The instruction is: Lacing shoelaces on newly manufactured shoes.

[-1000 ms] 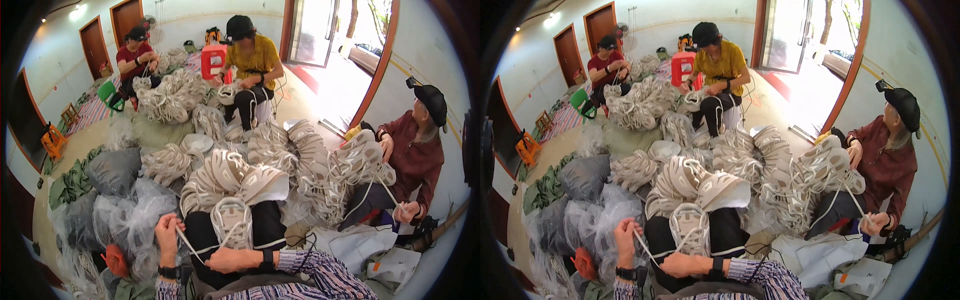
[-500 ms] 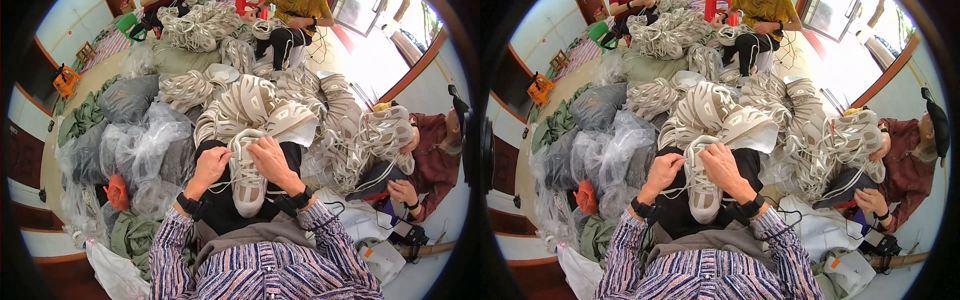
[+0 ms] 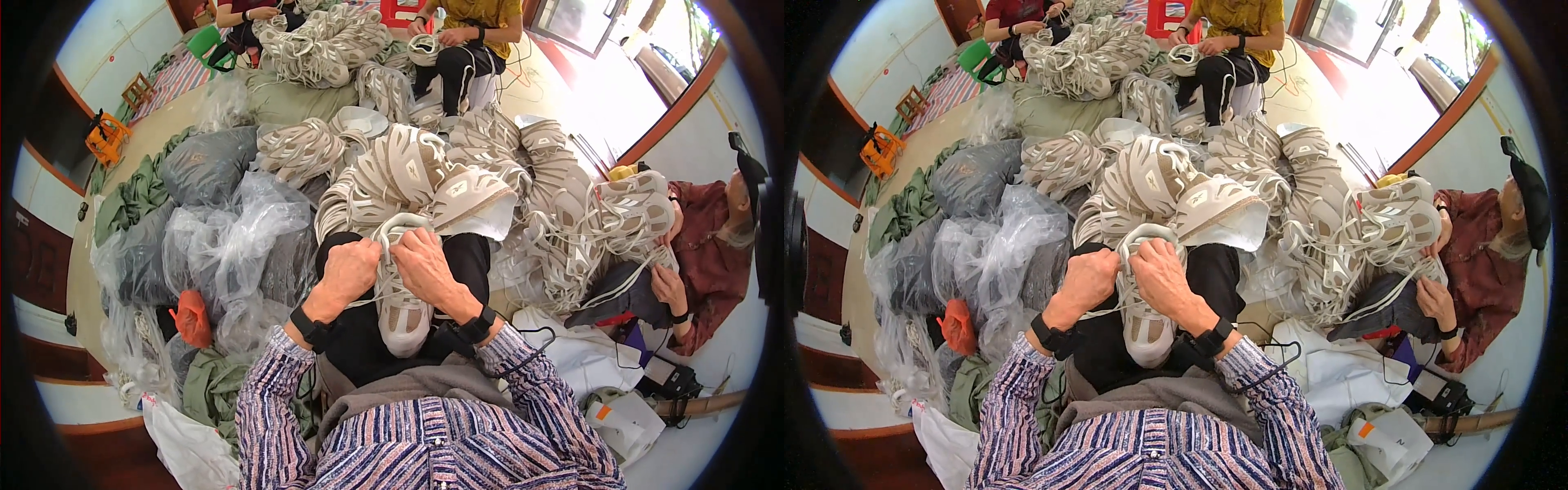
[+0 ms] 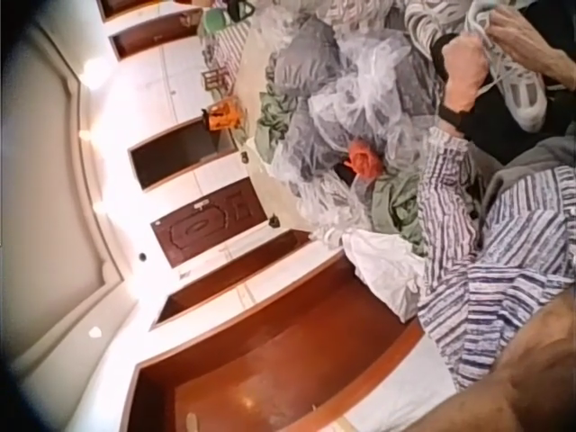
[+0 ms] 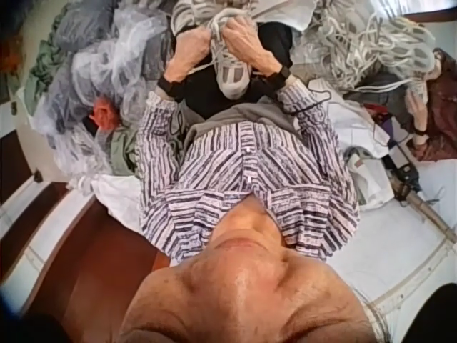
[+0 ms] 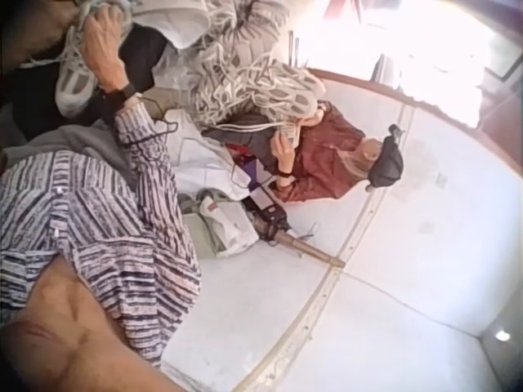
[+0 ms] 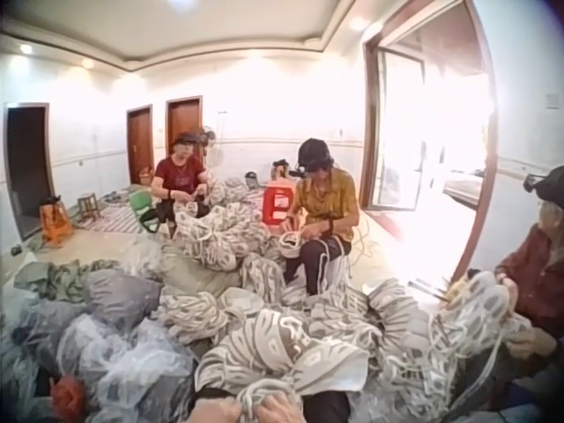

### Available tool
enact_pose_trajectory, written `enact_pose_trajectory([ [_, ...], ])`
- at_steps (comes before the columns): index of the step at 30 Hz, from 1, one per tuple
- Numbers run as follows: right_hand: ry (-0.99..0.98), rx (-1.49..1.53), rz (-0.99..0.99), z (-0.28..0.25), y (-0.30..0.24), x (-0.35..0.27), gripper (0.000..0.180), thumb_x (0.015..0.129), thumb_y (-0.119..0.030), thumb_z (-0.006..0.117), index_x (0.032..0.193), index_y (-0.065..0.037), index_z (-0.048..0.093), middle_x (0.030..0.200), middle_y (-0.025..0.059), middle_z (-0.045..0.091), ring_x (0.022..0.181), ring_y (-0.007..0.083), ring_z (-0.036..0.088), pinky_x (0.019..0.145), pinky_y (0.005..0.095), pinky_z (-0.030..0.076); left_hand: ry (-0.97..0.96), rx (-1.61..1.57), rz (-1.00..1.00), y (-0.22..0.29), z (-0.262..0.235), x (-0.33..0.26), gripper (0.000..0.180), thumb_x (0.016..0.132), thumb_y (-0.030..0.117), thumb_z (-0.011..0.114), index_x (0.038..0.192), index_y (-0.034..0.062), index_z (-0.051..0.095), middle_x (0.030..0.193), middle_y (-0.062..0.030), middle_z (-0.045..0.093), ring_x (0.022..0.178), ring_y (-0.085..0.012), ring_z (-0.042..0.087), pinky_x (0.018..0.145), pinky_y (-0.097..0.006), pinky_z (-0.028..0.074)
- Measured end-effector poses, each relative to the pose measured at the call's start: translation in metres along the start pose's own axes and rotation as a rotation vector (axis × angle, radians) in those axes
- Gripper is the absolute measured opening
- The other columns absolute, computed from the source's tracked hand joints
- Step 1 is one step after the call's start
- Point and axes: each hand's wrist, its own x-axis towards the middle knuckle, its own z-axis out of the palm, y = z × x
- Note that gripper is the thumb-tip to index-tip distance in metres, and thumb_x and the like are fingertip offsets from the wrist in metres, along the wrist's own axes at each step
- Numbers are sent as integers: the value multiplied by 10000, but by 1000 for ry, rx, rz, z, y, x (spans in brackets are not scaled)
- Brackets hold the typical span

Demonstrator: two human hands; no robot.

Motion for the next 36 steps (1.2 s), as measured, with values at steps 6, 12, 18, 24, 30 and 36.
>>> enact_pose_trajectory([
  [6, 29, 67, 10, 4, 3, -1, 121, 704, -31, 568, 817, -24, 609, 822, 102, 500, 866, 283, 478, 777, 388, 377, 55, -74, 2, 2, 4, 2, 119, 812, 146, 581, 780, 34, 556, 714, -129, 594, 656, -320, 608, 575, -402, 477],
  [12, 31, 122, 67, 7, 7, -3, 135, 728, -46, 575, 852, -29, 623, 844, 110, 518, 879, 292, 488, 789, 393, 378, 27, -271, -92, -2, 6, 0, 145, 830, 148, 572, 804, 5, 580, 739, -161, 616, 671, -328, 610, 568, -397, 461],
  [18, -42, 157, 144, 12, 12, 1, 119, 749, -82, 584, 854, -44, 625, 867, 114, 532, 894, 308, 495, 800, 421, 371, -116, -579, -294, -10, 8, -1, 200, 833, 159, 533, 786, -17, 614, 685, -195, 601, 627, -343, 589, 567, -389, 451],
  [24, -149, 181, 139, 14, 17, 6, 77, 750, -91, 584, 815, -52, 597, 859, 112, 532, 881, 305, 496, 785, 419, 366, -52, -370, -247, -7, 12, 2, 256, 818, 247, 561, 764, 8, 634, 636, -177, 585, 563, -260, 585, 556, -366, 439],
  [30, -70, -76, 62, -6, 20, 0, 67, 737, -48, 566, 803, -43, 566, 836, 117, 519, 855, 300, 492, 756, 401, 379, -179, -654, -460, -18, 3, -17, 295, 838, 262, 582, 711, 7, 658, 589, -97, 596, 553, -209, 584, 549, -342, 441],
  [36, 90, 40, 360, -38, 40, -15, 60, 763, -50, 571, 796, -6, 548, 872, 131, 532, 826, 308, 522, 730, 390, 418, 155, -1753, -251, -19, -27, -51, 203, 860, 180, 602, 892, -3, 685, 1227, -121, 478, 1028, -151, 459, 898, -274, 359],
])
